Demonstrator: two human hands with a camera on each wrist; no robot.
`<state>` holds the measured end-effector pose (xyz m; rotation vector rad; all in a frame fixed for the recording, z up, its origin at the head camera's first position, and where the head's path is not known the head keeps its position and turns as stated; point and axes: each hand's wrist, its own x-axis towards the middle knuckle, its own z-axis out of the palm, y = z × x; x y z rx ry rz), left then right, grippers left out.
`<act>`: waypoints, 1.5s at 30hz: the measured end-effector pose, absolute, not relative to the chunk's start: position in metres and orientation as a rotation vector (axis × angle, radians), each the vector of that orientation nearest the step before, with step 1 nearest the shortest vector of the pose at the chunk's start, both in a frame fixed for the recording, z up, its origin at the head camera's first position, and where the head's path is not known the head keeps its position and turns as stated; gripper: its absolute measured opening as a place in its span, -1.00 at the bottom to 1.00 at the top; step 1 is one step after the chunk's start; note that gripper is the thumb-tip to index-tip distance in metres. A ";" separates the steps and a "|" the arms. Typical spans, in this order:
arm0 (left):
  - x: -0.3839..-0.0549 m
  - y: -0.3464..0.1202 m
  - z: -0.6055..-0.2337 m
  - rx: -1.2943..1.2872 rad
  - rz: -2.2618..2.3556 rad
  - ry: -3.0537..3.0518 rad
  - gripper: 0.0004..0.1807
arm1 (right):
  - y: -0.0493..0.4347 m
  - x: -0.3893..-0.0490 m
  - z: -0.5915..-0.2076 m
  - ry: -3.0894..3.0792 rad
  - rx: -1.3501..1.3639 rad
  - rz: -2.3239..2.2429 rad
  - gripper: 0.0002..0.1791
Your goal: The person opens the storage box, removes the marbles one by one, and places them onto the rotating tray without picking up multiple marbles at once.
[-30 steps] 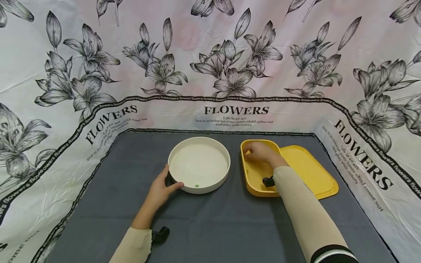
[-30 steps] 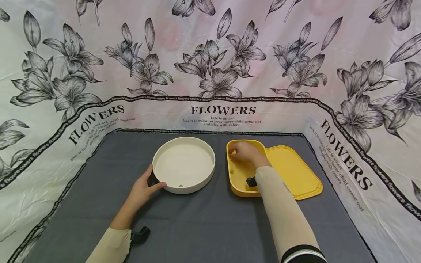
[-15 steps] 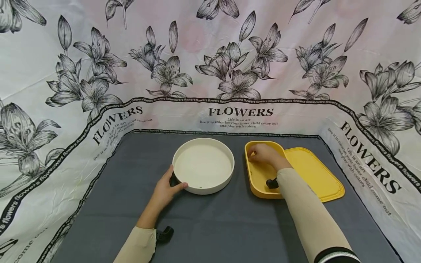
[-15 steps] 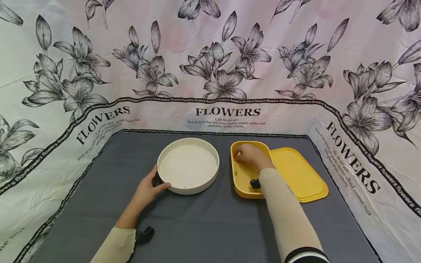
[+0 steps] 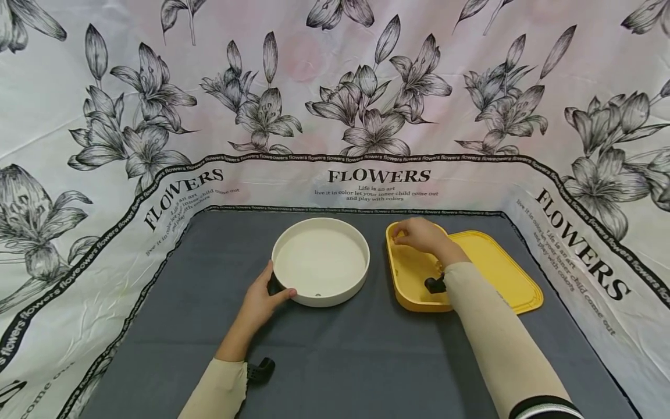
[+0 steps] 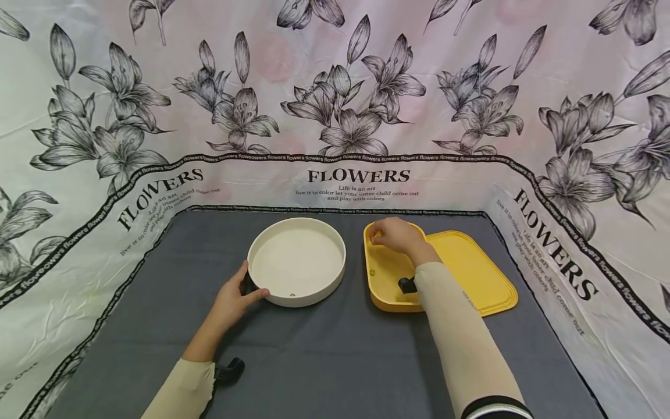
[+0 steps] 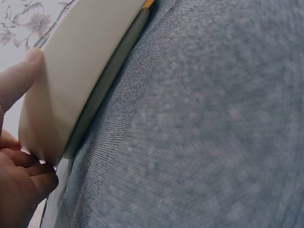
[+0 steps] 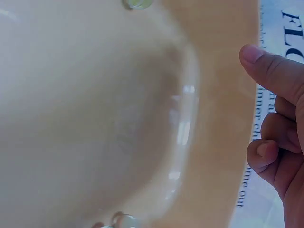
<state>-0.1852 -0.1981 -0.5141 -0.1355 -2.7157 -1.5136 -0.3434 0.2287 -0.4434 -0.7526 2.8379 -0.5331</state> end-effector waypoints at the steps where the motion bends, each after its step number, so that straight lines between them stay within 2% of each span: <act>1: -0.186 -0.198 -0.514 -0.127 -1.517 -2.715 0.23 | 0.228 -0.342 -0.441 2.844 -0.755 -0.530 -0.74; 18: -0.183 -0.197 -0.514 -0.059 -1.519 -2.760 0.22 | 0.201 -0.322 -0.404 2.903 -0.805 -0.490 -0.81; 45: -0.186 -0.200 -0.515 -0.116 -1.517 -2.747 0.27 | 0.130 -0.315 -0.410 2.807 -1.103 -0.335 -0.71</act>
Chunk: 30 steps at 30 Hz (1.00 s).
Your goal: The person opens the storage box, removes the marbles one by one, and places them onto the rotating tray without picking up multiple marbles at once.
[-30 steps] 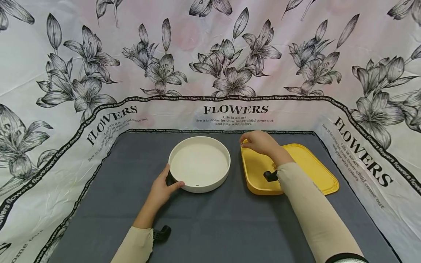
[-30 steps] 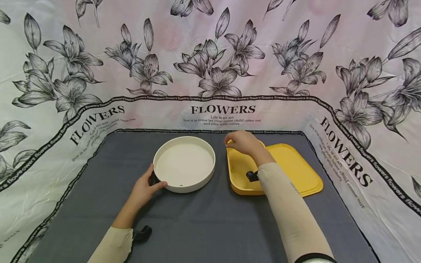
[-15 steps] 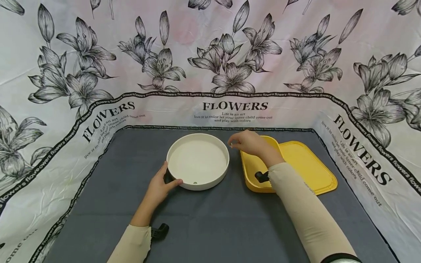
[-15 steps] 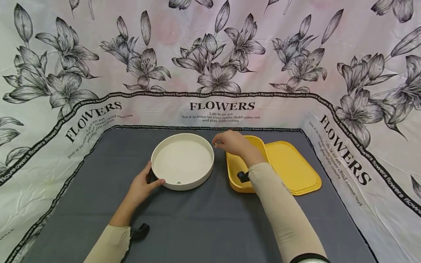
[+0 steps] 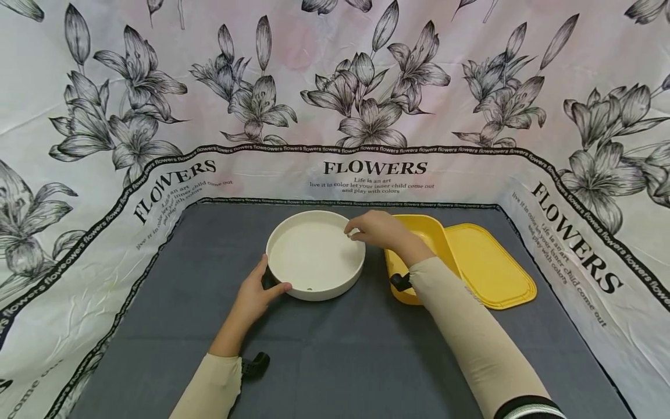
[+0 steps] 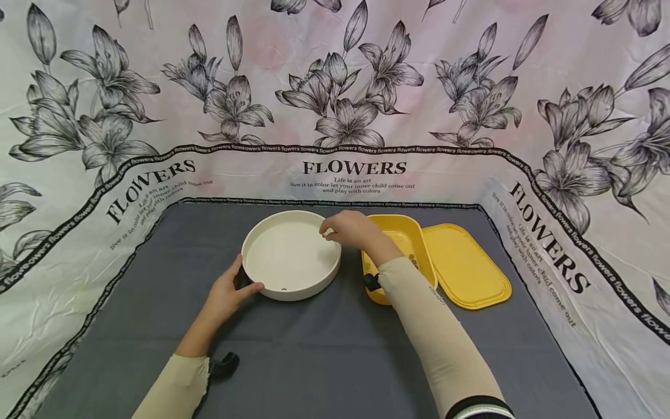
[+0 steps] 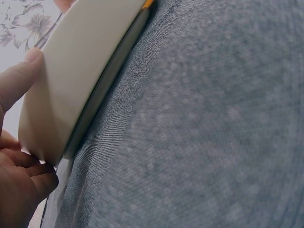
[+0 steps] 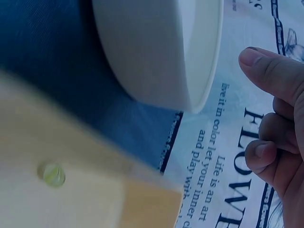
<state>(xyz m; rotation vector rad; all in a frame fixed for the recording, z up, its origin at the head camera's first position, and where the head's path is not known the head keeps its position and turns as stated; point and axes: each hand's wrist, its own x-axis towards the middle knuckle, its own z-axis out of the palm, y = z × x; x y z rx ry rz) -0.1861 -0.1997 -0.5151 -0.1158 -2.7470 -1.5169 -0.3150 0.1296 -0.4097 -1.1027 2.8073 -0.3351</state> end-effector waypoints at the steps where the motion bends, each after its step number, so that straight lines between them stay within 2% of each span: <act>1: -0.186 -0.200 -0.515 -0.113 -1.519 -2.746 0.27 | 0.127 -0.315 -0.410 2.801 -1.112 -0.326 -0.71; 17: -0.185 -0.199 -0.514 -0.110 -1.519 -2.748 0.25 | 0.081 -0.331 -0.419 2.723 -1.147 -0.318 -0.70; 30: -0.188 -0.199 -0.512 -0.107 -1.499 -2.747 0.23 | 0.055 -0.347 -0.426 2.684 -1.073 -0.278 -0.72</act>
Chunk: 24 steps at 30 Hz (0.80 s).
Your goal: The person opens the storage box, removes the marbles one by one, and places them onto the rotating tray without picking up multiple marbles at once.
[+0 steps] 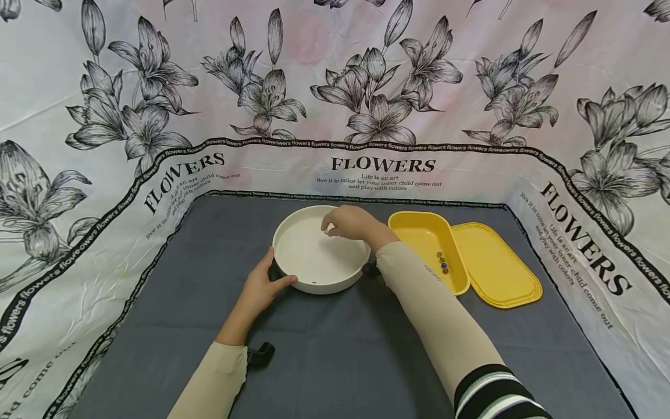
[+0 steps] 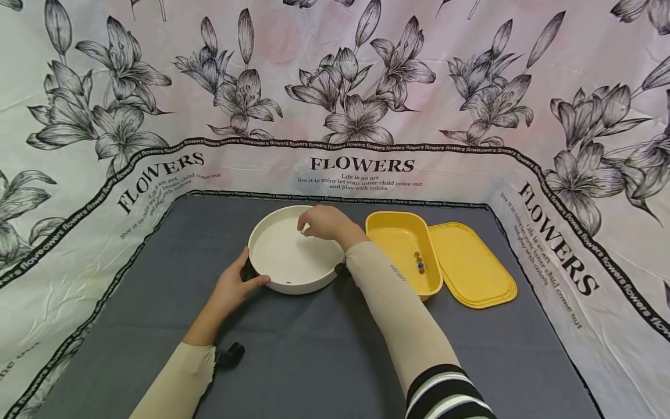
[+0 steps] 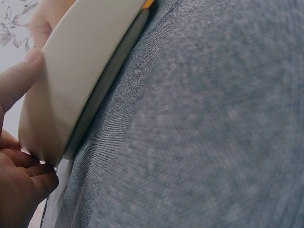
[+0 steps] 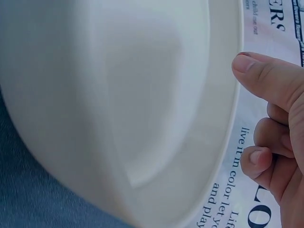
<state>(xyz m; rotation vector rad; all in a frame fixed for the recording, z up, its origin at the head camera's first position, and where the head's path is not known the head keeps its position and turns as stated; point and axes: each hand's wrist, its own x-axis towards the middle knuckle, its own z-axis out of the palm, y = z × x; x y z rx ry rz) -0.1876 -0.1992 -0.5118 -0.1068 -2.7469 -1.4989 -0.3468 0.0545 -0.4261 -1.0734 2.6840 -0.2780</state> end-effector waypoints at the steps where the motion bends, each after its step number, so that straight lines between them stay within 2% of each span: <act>1: -0.188 -0.200 -0.511 -0.108 -1.497 -2.751 0.23 | 0.053 -0.348 -0.428 2.680 -1.069 -0.273 -0.72; 13: -0.191 -0.199 -0.510 -0.117 -1.489 -2.774 0.21 | 0.047 -0.355 -0.430 2.663 -0.985 -0.296 -0.66; 24: -0.188 -0.201 -0.513 -0.122 -1.485 -2.760 0.21 | 0.069 -0.343 -0.406 2.704 -1.143 -0.268 -0.66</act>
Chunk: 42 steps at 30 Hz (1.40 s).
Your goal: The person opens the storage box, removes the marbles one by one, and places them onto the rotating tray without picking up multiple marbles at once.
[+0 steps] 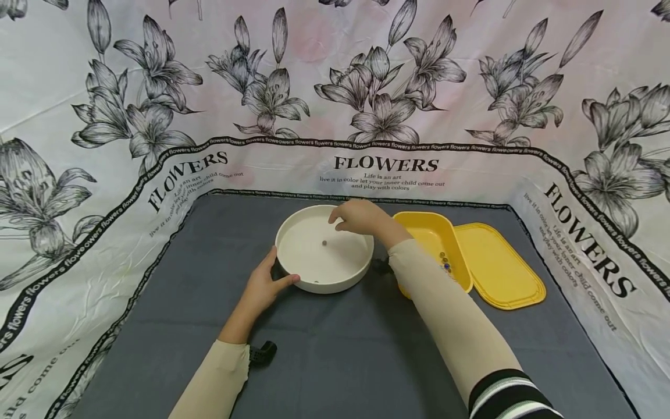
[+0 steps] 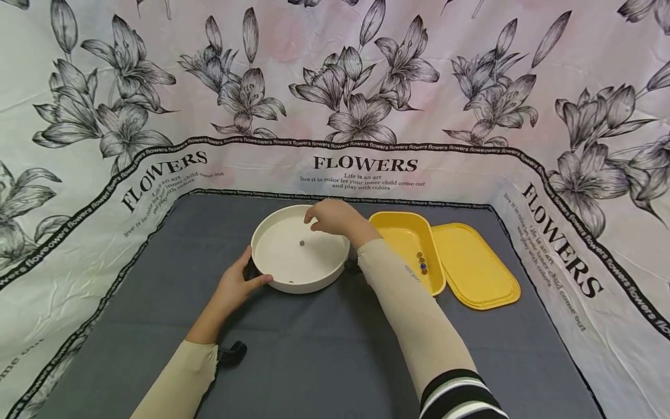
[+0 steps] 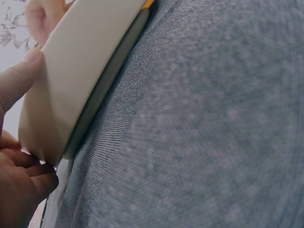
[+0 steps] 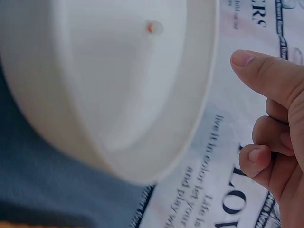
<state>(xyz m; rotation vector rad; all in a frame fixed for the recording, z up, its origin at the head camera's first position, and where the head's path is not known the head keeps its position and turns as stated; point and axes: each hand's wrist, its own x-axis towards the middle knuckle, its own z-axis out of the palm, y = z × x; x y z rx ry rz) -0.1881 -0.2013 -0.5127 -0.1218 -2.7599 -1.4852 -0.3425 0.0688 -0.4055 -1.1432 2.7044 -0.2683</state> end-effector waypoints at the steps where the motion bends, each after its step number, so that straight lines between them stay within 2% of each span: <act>1: -0.188 -0.201 -0.513 -0.126 -1.485 -2.759 0.21 | 0.074 -0.340 -0.403 2.715 -1.141 -0.258 -0.66; 12: -0.186 -0.199 -0.514 -0.098 -1.499 -2.744 0.23 | 0.123 -0.308 -0.378 2.849 -1.073 -0.309 -0.69; 28: -0.185 -0.199 -0.513 -0.107 -1.521 -2.755 0.24 | 0.189 -0.280 -0.381 2.927 -0.898 -0.316 -0.69; 35: -0.185 -0.198 -0.513 -0.112 -1.510 -2.748 0.26 | 0.204 -0.276 -0.391 2.944 -0.885 -0.244 -0.70; 42: -0.185 -0.198 -0.513 -0.121 -1.512 -2.740 0.28 | 0.212 -0.288 -0.404 2.882 -0.901 -0.234 -0.71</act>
